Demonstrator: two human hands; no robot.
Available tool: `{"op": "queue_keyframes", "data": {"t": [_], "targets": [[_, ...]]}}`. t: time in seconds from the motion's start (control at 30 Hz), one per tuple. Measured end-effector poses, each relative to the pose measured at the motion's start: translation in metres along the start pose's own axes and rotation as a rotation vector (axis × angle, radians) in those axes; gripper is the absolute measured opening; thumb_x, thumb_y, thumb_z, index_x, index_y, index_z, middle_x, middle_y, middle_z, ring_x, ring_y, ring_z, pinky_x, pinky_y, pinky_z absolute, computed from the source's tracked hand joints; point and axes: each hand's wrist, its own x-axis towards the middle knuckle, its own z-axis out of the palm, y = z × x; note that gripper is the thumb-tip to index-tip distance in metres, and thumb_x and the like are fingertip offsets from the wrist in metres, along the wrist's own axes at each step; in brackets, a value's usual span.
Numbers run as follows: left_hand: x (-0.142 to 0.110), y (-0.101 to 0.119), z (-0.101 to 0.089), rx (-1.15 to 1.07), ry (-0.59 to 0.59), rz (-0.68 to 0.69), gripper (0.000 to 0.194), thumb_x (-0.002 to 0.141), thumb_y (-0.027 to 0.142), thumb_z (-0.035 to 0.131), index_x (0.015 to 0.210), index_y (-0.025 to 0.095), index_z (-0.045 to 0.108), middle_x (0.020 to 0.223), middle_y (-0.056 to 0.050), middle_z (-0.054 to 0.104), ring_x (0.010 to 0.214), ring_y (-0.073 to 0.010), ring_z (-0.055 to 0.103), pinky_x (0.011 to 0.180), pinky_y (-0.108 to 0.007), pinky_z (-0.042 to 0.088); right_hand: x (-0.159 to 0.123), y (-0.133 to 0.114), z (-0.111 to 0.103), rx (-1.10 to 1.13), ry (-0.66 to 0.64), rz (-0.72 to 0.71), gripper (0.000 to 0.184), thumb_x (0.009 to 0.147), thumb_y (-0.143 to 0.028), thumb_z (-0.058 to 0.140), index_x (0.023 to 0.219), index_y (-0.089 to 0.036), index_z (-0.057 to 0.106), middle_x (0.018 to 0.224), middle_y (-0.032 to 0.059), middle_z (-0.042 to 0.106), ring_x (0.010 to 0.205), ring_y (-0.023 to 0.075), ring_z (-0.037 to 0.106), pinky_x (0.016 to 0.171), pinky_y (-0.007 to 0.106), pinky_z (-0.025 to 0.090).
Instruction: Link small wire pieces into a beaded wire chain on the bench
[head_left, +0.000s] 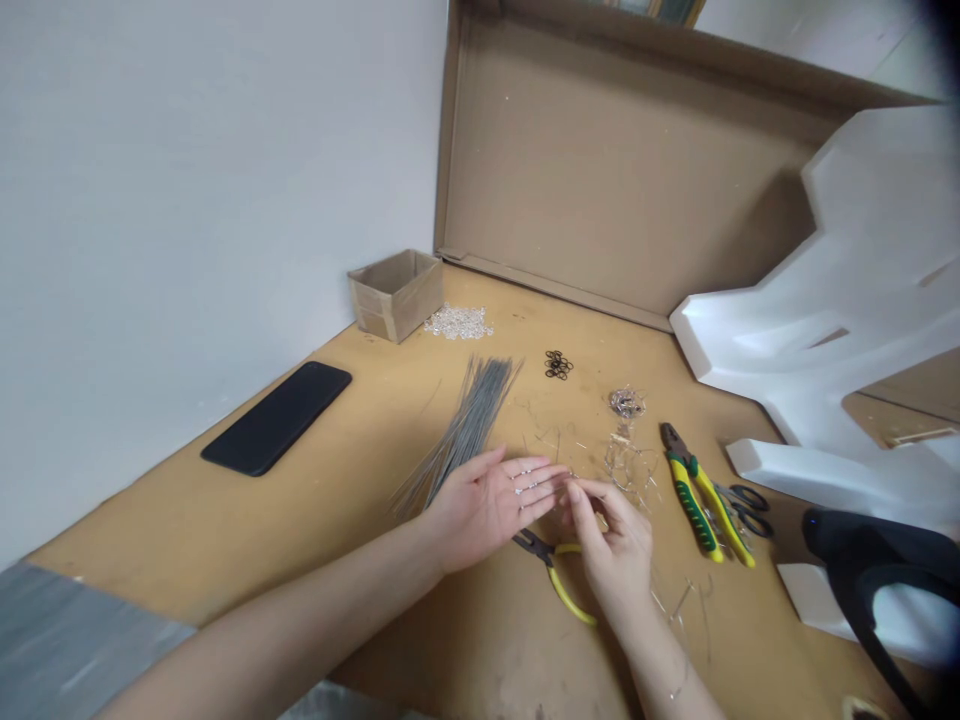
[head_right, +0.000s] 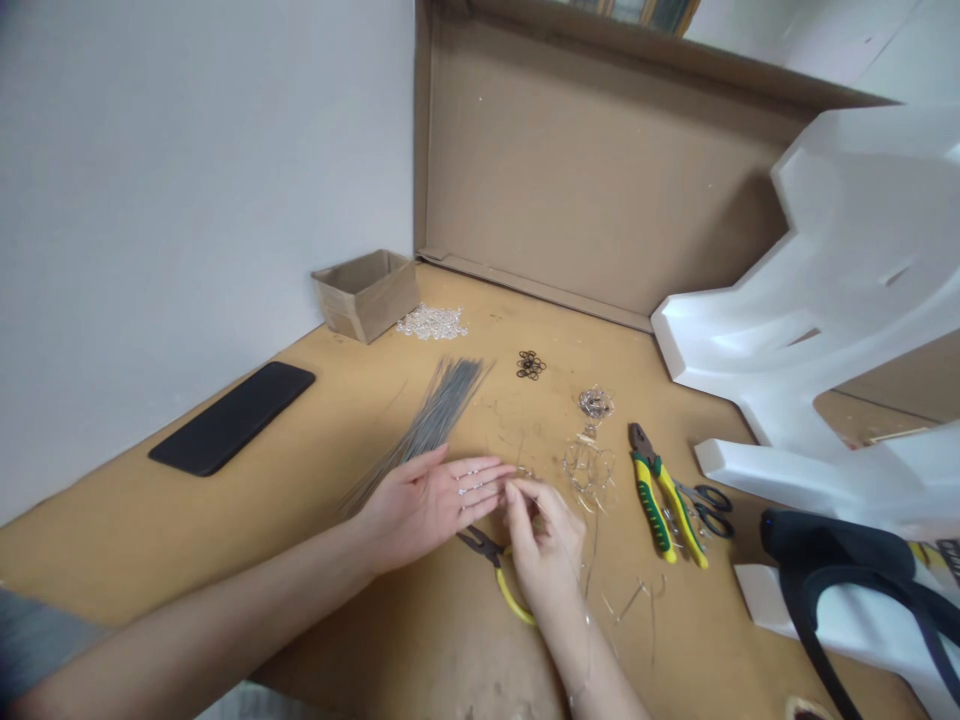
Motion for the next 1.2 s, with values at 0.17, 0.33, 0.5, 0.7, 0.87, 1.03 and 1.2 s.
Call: {"op": "queue_keyframes", "data": {"t": [0.17, 0.33, 0.5, 0.7, 0.87, 1.03, 1.2], "targets": [[-0.0005, 0.0003, -0.0003, -0.020, -0.010, -0.006, 0.065, 0.089, 0.034, 0.031, 0.136, -0.007, 0.011, 0.138, -0.027, 0.029, 0.128, -0.0295, 0.030, 0.108, -0.040, 0.017, 0.0005, 0.0006, -0.0002, -0.030, 0.015, -0.048, 0.016, 0.084, -0.028, 0.051, 0.081, -0.018, 0.063, 0.067, 0.0016, 0.065, 0.058, 0.0142, 0.060, 0.058, 0.026, 0.048], [0.0000, 0.0005, -0.0003, -0.027, -0.016, -0.009, 0.066, 0.089, 0.033, 0.031, 0.137, -0.006, 0.008, 0.138, -0.026, 0.031, 0.128, -0.0284, 0.030, 0.109, -0.040, 0.016, 0.0005, 0.0007, 0.0000, -0.063, 0.033, -0.135, 0.011, 0.084, -0.023, 0.052, 0.083, -0.019, 0.063, 0.069, 0.0017, 0.065, 0.060, 0.0140, 0.059, 0.059, 0.026, 0.047], [0.0006, 0.0033, -0.0011, -0.046, -0.042, 0.010, 0.067, 0.089, 0.033, 0.030, 0.137, -0.006, 0.006, 0.139, -0.026, 0.028, 0.129, -0.0290, 0.028, 0.109, -0.039, 0.016, 0.0012, 0.0009, -0.0002, -0.077, 0.022, -0.229, 0.009, 0.082, -0.017, 0.054, 0.082, -0.019, 0.062, 0.069, 0.0019, 0.063, 0.059, 0.0128, 0.057, 0.058, 0.024, 0.045], [-0.0012, 0.0048, 0.0002, -0.035, -0.064, 0.037, 0.065, 0.089, 0.032, 0.028, 0.138, -0.004, 0.007, 0.140, -0.024, 0.028, 0.130, -0.0278, 0.027, 0.109, -0.038, 0.015, 0.0009, 0.0021, 0.0033, -0.074, 0.038, -0.252, 0.007, 0.080, -0.016, 0.055, 0.078, -0.017, 0.062, 0.061, 0.0000, 0.058, 0.051, 0.0108, 0.051, 0.051, 0.023, 0.042], [-0.0012, 0.0039, 0.0008, -0.015, -0.056, 0.061, 0.063, 0.090, 0.032, 0.027, 0.138, -0.005, 0.009, 0.140, -0.023, 0.028, 0.130, -0.0272, 0.027, 0.109, -0.038, 0.015, 0.0003, 0.0027, 0.0041, -0.096, 0.038, -0.310, 0.007, 0.079, -0.013, 0.055, 0.078, -0.017, 0.061, 0.061, -0.0004, 0.056, 0.052, 0.0104, 0.050, 0.052, 0.022, 0.041], [-0.0009, 0.0036, 0.0005, 0.009, -0.063, 0.072, 0.062, 0.090, 0.032, 0.027, 0.137, -0.005, 0.011, 0.140, -0.023, 0.028, 0.130, -0.0276, 0.027, 0.110, -0.039, 0.014, 0.0009, 0.0028, 0.0017, -0.083, 0.052, -0.291, 0.007, 0.079, -0.013, 0.055, 0.078, -0.018, 0.060, 0.062, -0.0002, 0.057, 0.053, 0.0105, 0.050, 0.053, 0.022, 0.041], [-0.0004, 0.0040, 0.0002, 0.017, -0.061, 0.070, 0.061, 0.090, 0.033, 0.026, 0.137, -0.005, 0.013, 0.140, -0.023, 0.027, 0.130, -0.0280, 0.026, 0.110, -0.039, 0.013, 0.0008, 0.0021, -0.0002, -0.126, 0.080, -0.265, 0.008, 0.080, -0.016, 0.055, 0.076, -0.018, 0.061, 0.060, -0.0013, 0.056, 0.049, 0.0100, 0.049, 0.051, 0.022, 0.041]]}}
